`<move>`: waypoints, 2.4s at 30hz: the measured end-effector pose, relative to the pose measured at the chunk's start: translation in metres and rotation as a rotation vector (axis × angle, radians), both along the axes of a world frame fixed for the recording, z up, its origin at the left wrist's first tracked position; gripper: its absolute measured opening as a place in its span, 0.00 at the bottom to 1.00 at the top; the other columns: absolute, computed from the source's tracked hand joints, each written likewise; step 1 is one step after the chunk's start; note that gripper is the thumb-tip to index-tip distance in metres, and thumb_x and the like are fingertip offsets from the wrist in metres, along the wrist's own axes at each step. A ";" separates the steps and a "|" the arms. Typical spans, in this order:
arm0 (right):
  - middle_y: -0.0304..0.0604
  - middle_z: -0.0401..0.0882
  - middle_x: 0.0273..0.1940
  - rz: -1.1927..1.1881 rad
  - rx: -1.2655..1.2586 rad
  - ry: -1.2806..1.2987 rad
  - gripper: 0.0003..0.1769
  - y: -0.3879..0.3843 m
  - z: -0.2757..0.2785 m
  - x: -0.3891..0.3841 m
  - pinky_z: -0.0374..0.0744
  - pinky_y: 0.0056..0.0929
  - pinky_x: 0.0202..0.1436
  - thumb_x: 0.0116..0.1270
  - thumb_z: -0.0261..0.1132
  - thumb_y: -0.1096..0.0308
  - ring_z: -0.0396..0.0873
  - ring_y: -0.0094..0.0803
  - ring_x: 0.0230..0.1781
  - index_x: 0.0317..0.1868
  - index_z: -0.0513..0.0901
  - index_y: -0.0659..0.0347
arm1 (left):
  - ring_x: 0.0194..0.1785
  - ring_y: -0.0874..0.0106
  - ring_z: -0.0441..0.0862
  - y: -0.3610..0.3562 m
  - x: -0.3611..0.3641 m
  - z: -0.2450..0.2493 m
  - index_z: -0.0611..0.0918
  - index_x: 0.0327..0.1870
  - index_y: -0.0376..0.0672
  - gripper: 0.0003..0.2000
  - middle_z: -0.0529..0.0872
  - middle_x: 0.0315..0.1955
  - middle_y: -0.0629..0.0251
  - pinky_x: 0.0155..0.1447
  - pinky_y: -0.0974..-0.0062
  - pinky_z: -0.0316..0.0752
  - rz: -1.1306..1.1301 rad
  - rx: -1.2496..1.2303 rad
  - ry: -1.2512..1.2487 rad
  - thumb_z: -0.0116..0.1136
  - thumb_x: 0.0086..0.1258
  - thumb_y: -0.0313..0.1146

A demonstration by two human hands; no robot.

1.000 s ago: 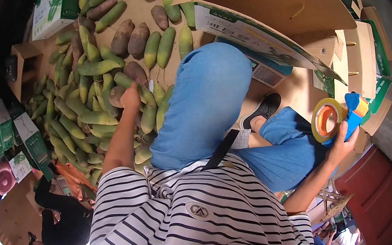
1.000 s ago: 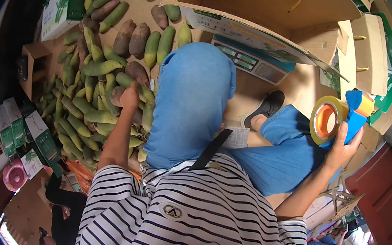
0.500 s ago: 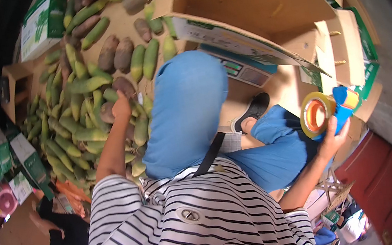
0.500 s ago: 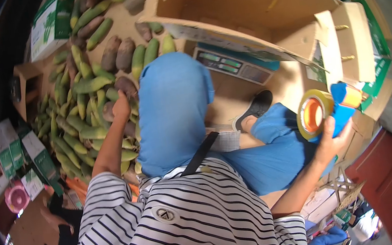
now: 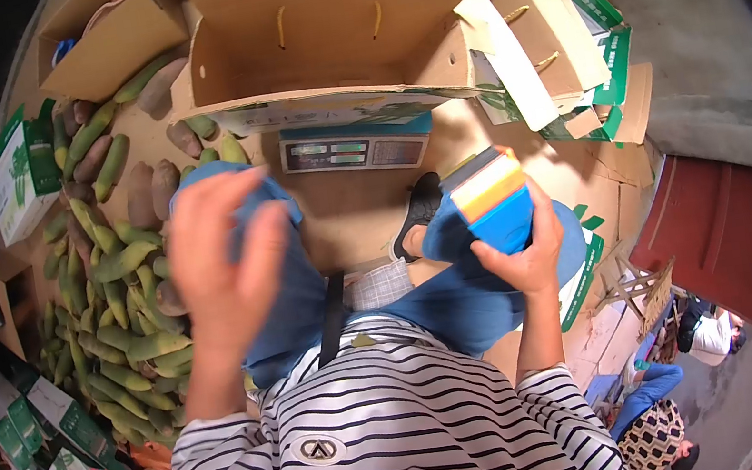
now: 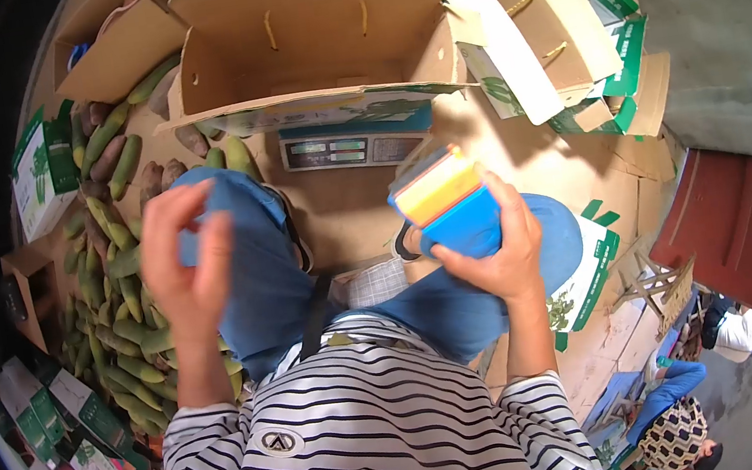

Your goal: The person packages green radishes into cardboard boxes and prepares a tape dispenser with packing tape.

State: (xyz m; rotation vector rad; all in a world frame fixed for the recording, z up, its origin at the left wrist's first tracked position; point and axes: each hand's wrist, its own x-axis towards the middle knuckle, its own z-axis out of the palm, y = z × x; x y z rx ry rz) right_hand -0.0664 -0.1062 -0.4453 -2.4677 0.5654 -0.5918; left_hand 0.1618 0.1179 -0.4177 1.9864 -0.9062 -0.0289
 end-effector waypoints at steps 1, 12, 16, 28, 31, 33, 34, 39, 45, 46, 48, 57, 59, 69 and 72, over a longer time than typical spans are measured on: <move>0.56 0.80 0.50 0.052 -0.009 0.002 0.49 0.004 0.002 0.002 0.81 0.37 0.48 0.37 0.82 0.60 0.83 0.47 0.44 0.62 0.71 0.67 | 0.49 0.59 0.78 -0.012 -0.008 0.006 0.81 0.49 0.38 0.18 0.81 0.44 0.56 0.53 0.67 0.72 -0.081 -0.015 -0.018 0.68 0.57 0.31; 0.48 0.82 0.41 0.298 -0.045 -0.003 0.53 0.008 -0.005 0.000 0.78 0.31 0.34 0.31 0.83 0.61 0.80 0.39 0.32 0.62 0.71 0.64 | 0.53 0.76 0.77 -0.055 -0.043 -0.044 0.76 0.59 0.36 0.18 0.82 0.50 0.61 0.59 0.76 0.71 -0.482 -0.148 1.206 0.50 0.77 0.40; 0.46 0.82 0.39 0.322 -0.048 0.021 0.52 0.008 -0.002 0.003 0.77 0.30 0.32 0.31 0.84 0.60 0.79 0.37 0.30 0.62 0.72 0.63 | 0.47 0.79 0.79 -0.055 -0.042 -0.052 0.80 0.53 0.36 0.13 0.84 0.43 0.66 0.54 0.79 0.73 -0.498 -0.144 1.243 0.56 0.74 0.34; 0.38 0.82 0.47 0.074 1.293 0.394 0.44 0.023 -0.047 -0.004 0.76 0.25 0.54 0.47 0.81 0.62 0.78 0.25 0.49 0.63 0.70 0.64 | 0.33 0.64 0.79 -0.049 -0.054 -0.065 0.80 0.37 0.37 0.04 0.79 0.28 0.60 0.38 0.69 0.74 -0.395 0.024 0.471 0.57 0.68 0.27; 0.36 0.81 0.49 0.257 1.587 0.557 0.39 0.030 -0.071 -0.012 0.73 0.26 0.59 0.52 0.78 0.61 0.76 0.25 0.53 0.62 0.71 0.65 | 0.36 0.55 0.79 -0.043 -0.056 -0.059 0.79 0.34 0.39 0.04 0.80 0.29 0.56 0.39 0.61 0.73 -0.432 0.148 0.375 0.57 0.66 0.30; 0.38 0.79 0.53 0.299 1.645 0.433 0.41 0.040 -0.072 -0.014 0.71 0.27 0.62 0.52 0.76 0.54 0.74 0.27 0.55 0.63 0.71 0.64 | 0.36 0.54 0.80 -0.036 -0.053 -0.049 0.80 0.34 0.40 0.05 0.80 0.29 0.56 0.39 0.58 0.74 -0.468 0.184 0.398 0.57 0.66 0.32; 0.39 0.78 0.53 0.299 1.698 0.380 0.42 0.047 -0.065 -0.011 0.70 0.27 0.62 0.52 0.76 0.53 0.74 0.28 0.55 0.63 0.71 0.64 | 0.36 0.54 0.79 -0.033 -0.051 -0.042 0.79 0.34 0.39 0.05 0.80 0.29 0.56 0.39 0.60 0.73 -0.473 0.177 0.429 0.56 0.67 0.31; 0.43 0.77 0.56 0.310 1.777 0.196 0.47 0.070 -0.048 -0.004 0.71 0.29 0.63 0.49 0.78 0.55 0.75 0.31 0.57 0.65 0.68 0.66 | 0.34 0.60 0.78 -0.023 -0.035 -0.002 0.78 0.34 0.37 0.05 0.79 0.27 0.59 0.39 0.67 0.73 -0.512 0.096 0.491 0.56 0.68 0.29; 0.46 0.78 0.55 0.613 1.976 0.376 0.44 0.062 -0.028 0.004 0.72 0.30 0.62 0.51 0.77 0.57 0.76 0.33 0.57 0.64 0.68 0.68 | 0.28 0.69 0.77 -0.011 -0.028 0.022 0.82 0.34 0.37 0.03 0.80 0.26 0.63 0.33 0.74 0.70 -0.413 -0.021 0.498 0.59 0.65 0.26; 0.46 0.79 0.53 0.569 1.802 0.289 0.43 0.062 -0.024 0.004 0.72 0.31 0.61 0.51 0.76 0.58 0.76 0.34 0.56 0.64 0.69 0.69 | 0.26 0.72 0.75 -0.009 -0.030 0.016 0.82 0.33 0.36 0.01 0.81 0.26 0.64 0.30 0.76 0.68 -0.380 -0.083 0.416 0.60 0.64 0.23; 0.46 0.80 0.52 0.575 1.429 0.325 0.43 0.050 -0.003 0.012 0.72 0.31 0.61 0.51 0.76 0.58 0.77 0.34 0.56 0.65 0.68 0.68 | 0.25 0.72 0.74 -0.006 -0.034 0.013 0.82 0.33 0.35 0.01 0.82 0.26 0.64 0.30 0.77 0.68 -0.352 -0.120 0.353 0.60 0.63 0.22; 0.49 0.71 0.26 0.550 0.694 0.471 0.24 0.001 0.022 0.002 0.68 0.37 0.32 0.48 0.75 0.59 0.72 0.48 0.27 0.36 0.71 0.63 | 0.25 0.77 0.73 0.011 -0.034 -0.004 0.83 0.37 0.36 0.04 0.82 0.27 0.66 0.29 0.80 0.67 -0.017 -0.380 0.252 0.62 0.63 0.19; 0.48 0.70 0.24 0.525 0.567 0.529 0.24 -0.012 0.024 -0.008 0.68 0.37 0.30 0.49 0.74 0.57 0.72 0.47 0.25 0.34 0.71 0.63 | 0.26 0.78 0.74 0.003 -0.033 -0.020 0.83 0.39 0.35 0.04 0.83 0.27 0.66 0.31 0.82 0.68 -0.056 -0.358 0.301 0.62 0.64 0.20; 0.50 0.69 0.22 0.367 0.059 0.596 0.24 -0.060 0.048 0.001 0.68 0.39 0.32 0.49 0.72 0.53 0.71 0.47 0.26 0.31 0.71 0.63 | 0.30 0.77 0.79 -0.044 -0.030 -0.085 0.83 0.39 0.36 0.03 0.84 0.28 0.65 0.35 0.82 0.72 0.082 -0.469 0.284 0.61 0.67 0.22; 0.50 0.69 0.23 0.390 -0.005 0.536 0.24 -0.063 0.044 0.010 0.68 0.40 0.32 0.49 0.73 0.53 0.70 0.49 0.26 0.32 0.71 0.63 | 0.30 0.78 0.80 -0.041 -0.021 -0.083 0.83 0.39 0.37 0.03 0.84 0.29 0.66 0.35 0.83 0.72 0.165 -0.489 0.283 0.60 0.68 0.23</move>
